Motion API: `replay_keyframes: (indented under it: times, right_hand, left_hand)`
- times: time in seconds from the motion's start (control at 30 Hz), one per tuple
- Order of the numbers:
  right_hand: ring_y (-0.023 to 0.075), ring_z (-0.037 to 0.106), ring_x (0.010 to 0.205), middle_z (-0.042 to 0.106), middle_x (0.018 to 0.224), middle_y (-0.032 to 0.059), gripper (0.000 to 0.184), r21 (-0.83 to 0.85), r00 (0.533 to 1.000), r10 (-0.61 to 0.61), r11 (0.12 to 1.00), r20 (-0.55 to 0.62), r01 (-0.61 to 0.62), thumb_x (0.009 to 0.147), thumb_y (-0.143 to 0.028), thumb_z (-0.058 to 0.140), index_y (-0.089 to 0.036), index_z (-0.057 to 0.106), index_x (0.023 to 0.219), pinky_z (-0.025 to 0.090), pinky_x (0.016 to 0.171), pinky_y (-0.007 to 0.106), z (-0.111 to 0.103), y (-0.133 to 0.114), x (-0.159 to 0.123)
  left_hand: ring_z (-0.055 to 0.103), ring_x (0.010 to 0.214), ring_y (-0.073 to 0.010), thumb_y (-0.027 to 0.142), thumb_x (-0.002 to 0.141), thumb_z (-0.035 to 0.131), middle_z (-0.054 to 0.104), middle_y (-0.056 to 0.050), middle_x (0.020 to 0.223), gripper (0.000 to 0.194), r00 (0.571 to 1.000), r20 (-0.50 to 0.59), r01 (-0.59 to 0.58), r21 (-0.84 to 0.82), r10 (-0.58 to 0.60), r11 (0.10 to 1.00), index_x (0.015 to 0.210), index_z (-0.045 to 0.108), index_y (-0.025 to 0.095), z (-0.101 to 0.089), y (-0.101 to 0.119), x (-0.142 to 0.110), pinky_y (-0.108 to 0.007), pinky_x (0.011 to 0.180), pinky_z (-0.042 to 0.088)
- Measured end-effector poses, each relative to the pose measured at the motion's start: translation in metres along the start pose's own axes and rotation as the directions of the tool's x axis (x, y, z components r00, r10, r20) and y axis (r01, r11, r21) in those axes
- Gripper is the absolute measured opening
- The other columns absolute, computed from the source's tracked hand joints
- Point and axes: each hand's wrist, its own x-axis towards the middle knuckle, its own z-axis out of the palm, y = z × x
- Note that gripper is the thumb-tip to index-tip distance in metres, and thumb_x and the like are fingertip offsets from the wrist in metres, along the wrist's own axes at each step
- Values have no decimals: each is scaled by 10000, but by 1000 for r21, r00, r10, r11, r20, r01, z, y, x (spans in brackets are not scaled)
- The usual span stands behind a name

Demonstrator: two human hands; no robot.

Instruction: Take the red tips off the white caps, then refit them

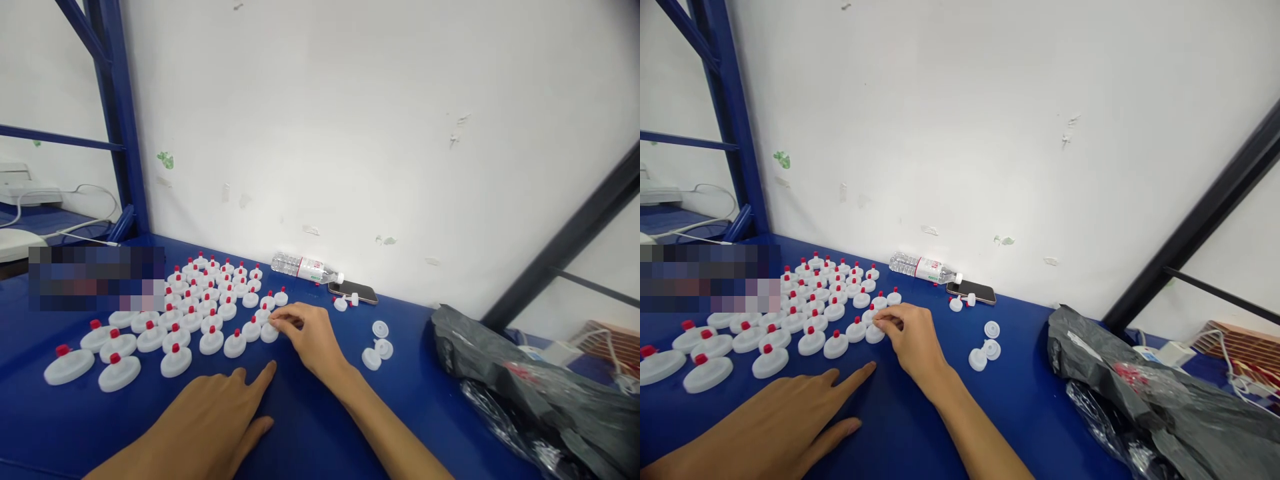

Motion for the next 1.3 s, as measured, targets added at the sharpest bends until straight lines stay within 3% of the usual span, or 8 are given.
replay_keyframes:
  times: [0.27,0.43,0.63,0.77,0.87,0.97,1.13,1.3]
  right_hand:
    - [183,776,933,822,1057,-1,254,58,996,-3,998,95,-2,1077,-286,581,-283,819,1165,559,827,267,-4,-8,-5]
    - [166,770,870,800,1054,31,300,88,998,6,996,57,-11,1096,-320,513,-230,759,1243,568,788,263,-24,-7,1]
    - [188,759,858,801,991,41,257,-99,999,24,995,-45,-29,1075,-294,539,-212,782,1093,564,794,296,-45,0,5]
    - [238,719,1010,778,1133,65,216,-415,995,-9,908,102,51,1034,-245,652,-224,764,1217,541,907,361,-32,9,-1]
    - [261,696,1035,768,1080,67,127,-527,988,12,847,152,71,1003,-220,712,-227,783,1109,530,903,364,-19,11,-2]
    - [250,712,983,772,999,55,100,-522,990,14,851,142,63,997,-148,701,-222,768,995,528,857,332,-14,9,0]
    - [197,770,911,818,1014,15,108,-412,997,-18,910,82,50,1042,-172,656,-223,747,1066,549,825,271,-18,0,2]
    - [214,752,1004,814,1087,35,145,-312,983,-181,932,35,183,1026,-167,678,-220,803,1076,542,922,294,-11,-7,0]
  left_hand:
    - [728,1164,-305,362,1015,581,745,-109,1332,621,1000,-21,-12,3,13,1000,1614,425,414,4,-5,0,-409,998,537]
    - [724,1175,-309,386,1027,549,739,-95,1354,610,1000,1,-6,-9,6,1000,1617,401,438,1,-5,1,-427,997,534]
    - [711,1203,-311,405,1017,550,735,-111,1353,602,999,31,12,-22,-11,1000,1608,435,404,-6,1,1,-412,1003,526]
    - [713,1185,-311,406,1013,549,737,-129,1343,600,1000,29,4,-37,-3,999,1605,458,367,-8,3,-1,-403,999,523]
    - [712,1178,-315,404,1016,543,739,-134,1339,600,1000,4,-8,-26,8,1000,1608,458,357,-6,3,-2,-404,995,523]
    - [712,1179,-309,396,1015,555,737,-132,1344,606,1000,-8,-13,-15,13,1000,1611,452,359,-6,2,-3,-393,996,521]
    - [729,1136,-317,410,1032,536,751,-118,1313,606,1000,8,-16,17,16,1000,1625,410,392,-7,4,-1,-418,969,535]
    - [715,1170,-317,356,1043,536,737,-129,1345,603,999,-25,-31,44,32,999,1631,400,377,-3,3,-3,-413,1015,526]
